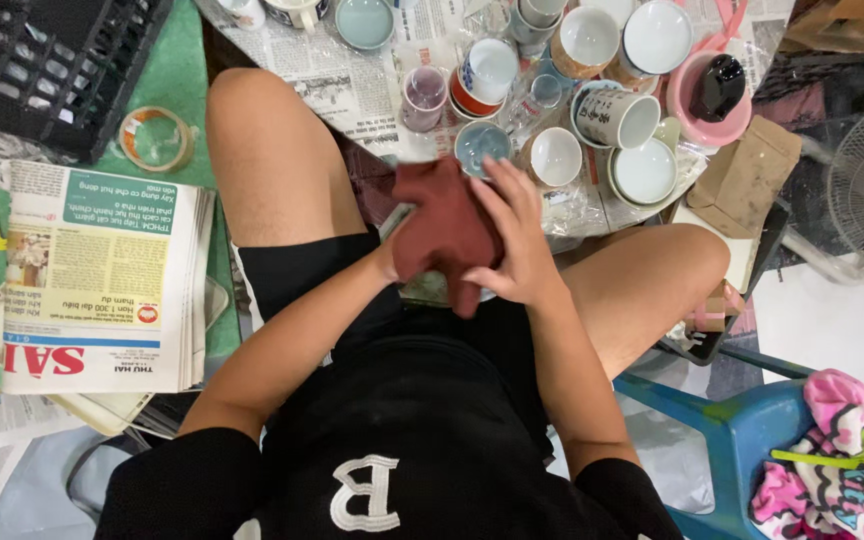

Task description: The person sits at a table covered with newspaper and wipes various small ceramic cups and a glass with a red cloth. They handle each item one at a time, rotating it while wiping, then place it back on the table.

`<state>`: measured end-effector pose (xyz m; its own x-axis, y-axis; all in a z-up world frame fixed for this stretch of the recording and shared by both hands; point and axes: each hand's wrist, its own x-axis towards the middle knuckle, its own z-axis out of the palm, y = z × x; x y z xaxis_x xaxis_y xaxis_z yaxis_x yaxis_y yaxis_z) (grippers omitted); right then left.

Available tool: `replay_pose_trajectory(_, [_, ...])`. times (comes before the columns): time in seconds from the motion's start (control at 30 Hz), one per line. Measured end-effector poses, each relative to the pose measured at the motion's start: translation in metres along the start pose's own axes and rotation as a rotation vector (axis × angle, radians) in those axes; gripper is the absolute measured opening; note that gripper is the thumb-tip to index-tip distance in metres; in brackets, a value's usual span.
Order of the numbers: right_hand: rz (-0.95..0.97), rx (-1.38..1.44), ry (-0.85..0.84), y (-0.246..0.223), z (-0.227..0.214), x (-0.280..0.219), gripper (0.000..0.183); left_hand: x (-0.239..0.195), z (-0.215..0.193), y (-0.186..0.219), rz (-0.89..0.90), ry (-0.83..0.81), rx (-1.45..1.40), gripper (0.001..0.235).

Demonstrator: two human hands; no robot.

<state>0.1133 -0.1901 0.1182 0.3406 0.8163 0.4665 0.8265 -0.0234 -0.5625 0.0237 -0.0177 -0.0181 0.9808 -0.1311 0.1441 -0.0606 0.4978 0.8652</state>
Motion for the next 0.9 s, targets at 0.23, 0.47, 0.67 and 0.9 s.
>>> replay_pose_trajectory(0.23, [0.029,0.046,0.018,0.002,0.013,0.001,0.098,-0.008,0.0,0.004,0.018,0.123,0.054,0.063])
replay_pose_trajectory(0.47, [-0.037,0.085,-0.047,-0.003,0.019,0.002,0.096,-0.009,-0.002,0.007,0.057,-0.077,0.564,0.061])
replay_pose_trajectory(0.67, [-0.088,0.101,0.005,0.0,0.025,0.006,0.091,-0.011,-0.001,-0.003,-0.145,0.064,-0.304,0.056])
replay_pose_trajectory(0.9, [-0.023,0.142,0.03,0.008,0.021,0.002,0.088,-0.022,-0.011,-0.019,-0.208,0.073,-0.086,0.059])
